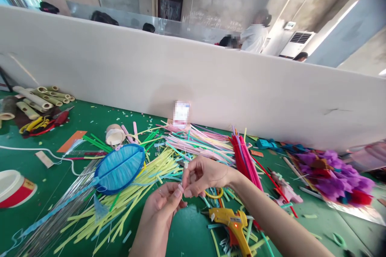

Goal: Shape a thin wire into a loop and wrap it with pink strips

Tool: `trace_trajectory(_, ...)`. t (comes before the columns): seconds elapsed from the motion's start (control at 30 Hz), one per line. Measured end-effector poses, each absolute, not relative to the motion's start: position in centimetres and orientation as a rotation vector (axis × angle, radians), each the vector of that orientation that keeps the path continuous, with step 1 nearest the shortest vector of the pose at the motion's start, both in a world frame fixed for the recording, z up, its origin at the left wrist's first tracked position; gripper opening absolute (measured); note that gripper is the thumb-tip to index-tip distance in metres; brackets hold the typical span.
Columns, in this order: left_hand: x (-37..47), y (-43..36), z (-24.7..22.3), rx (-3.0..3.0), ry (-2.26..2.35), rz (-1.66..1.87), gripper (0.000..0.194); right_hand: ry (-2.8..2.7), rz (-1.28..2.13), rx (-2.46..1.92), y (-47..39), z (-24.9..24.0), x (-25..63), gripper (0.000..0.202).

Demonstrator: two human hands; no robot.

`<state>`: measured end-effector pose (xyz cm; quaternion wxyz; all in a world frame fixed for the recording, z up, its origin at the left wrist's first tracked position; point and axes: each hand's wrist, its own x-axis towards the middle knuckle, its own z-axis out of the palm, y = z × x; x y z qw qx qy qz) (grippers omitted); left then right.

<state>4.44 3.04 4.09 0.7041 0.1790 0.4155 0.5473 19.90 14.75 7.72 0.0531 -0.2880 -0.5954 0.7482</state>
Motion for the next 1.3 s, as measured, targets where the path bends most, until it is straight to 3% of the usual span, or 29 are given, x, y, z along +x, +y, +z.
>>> trace_trajectory(0.4, 4.1, 2.7, 3.3, 0.253, 0.809, 1.133, 0.027, -2.26, 1.881, -0.889, 14.4, 10.4, 20.4, 0.025)
trace_trajectory(1.0, 3.6, 2.0, 3.4, 0.219, 0.594, 1.045, 0.02, -1.955, 1.707, -0.774, 11.7, 8.5, 20.0, 0.021)
trace_trajectory(1.17, 3.1, 1.9, 2.8, 0.46, 0.838, 1.162, 0.035, -1.904, 1.651, -0.848, 11.9, 8.4, 20.4, 0.022)
trace_trajectory(1.3, 2.2, 1.3, 2.1, 0.88, 1.426, 1.499, 0.027, -1.855, 1.591, -0.905, 11.8, 8.4, 20.6, 0.024)
